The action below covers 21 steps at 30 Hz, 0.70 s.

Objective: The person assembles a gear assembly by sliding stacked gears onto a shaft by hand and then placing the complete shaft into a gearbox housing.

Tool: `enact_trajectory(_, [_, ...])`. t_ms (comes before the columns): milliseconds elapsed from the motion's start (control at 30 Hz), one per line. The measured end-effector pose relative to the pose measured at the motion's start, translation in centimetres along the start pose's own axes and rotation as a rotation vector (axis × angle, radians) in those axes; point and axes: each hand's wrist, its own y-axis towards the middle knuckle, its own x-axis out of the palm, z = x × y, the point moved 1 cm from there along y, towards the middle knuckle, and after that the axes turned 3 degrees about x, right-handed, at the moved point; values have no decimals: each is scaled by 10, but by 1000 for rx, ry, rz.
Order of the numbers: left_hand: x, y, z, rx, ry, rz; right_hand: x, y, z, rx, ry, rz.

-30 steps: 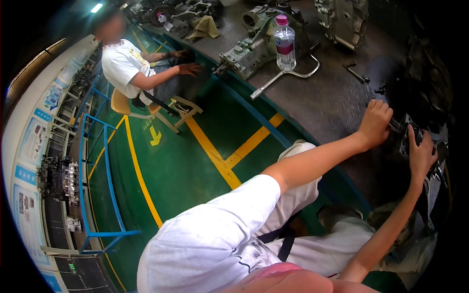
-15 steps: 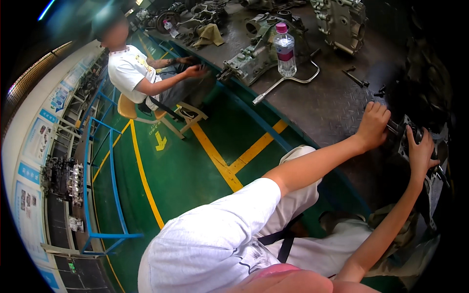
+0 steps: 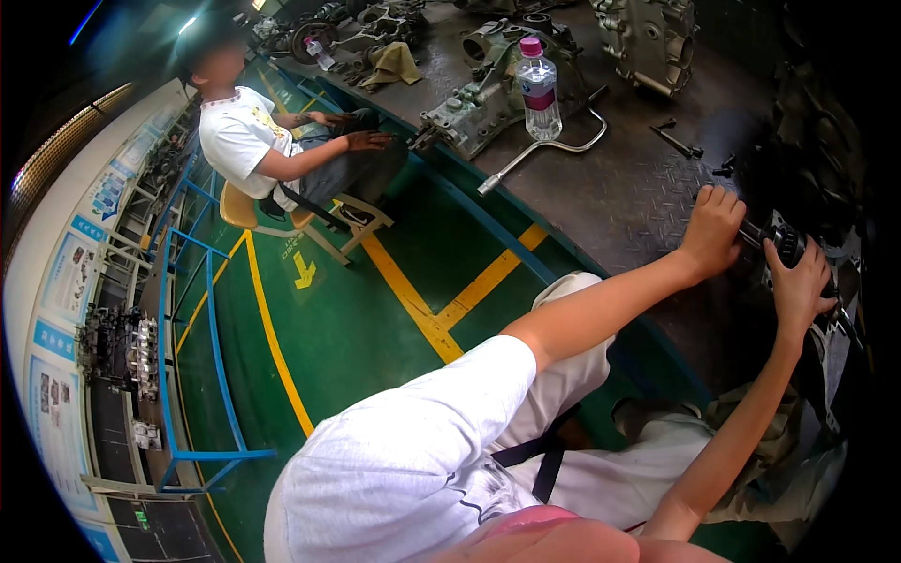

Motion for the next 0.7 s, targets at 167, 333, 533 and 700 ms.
enact_trajectory(167, [0,0,-1,-13,-7,1,-10,3,5,10,53,-46])
enact_trajectory(333, [-12,6,-5,-42,-38,38,-17,8,20,27,176,-34])
enact_trajectory(533, [-24,-4,-30,-132,-91,-77,-22,2,13,7,131,-134])
enact_trajectory(700, [-26,-5,-51,-414,-335,-70,-35,10,23,-26,287,-127])
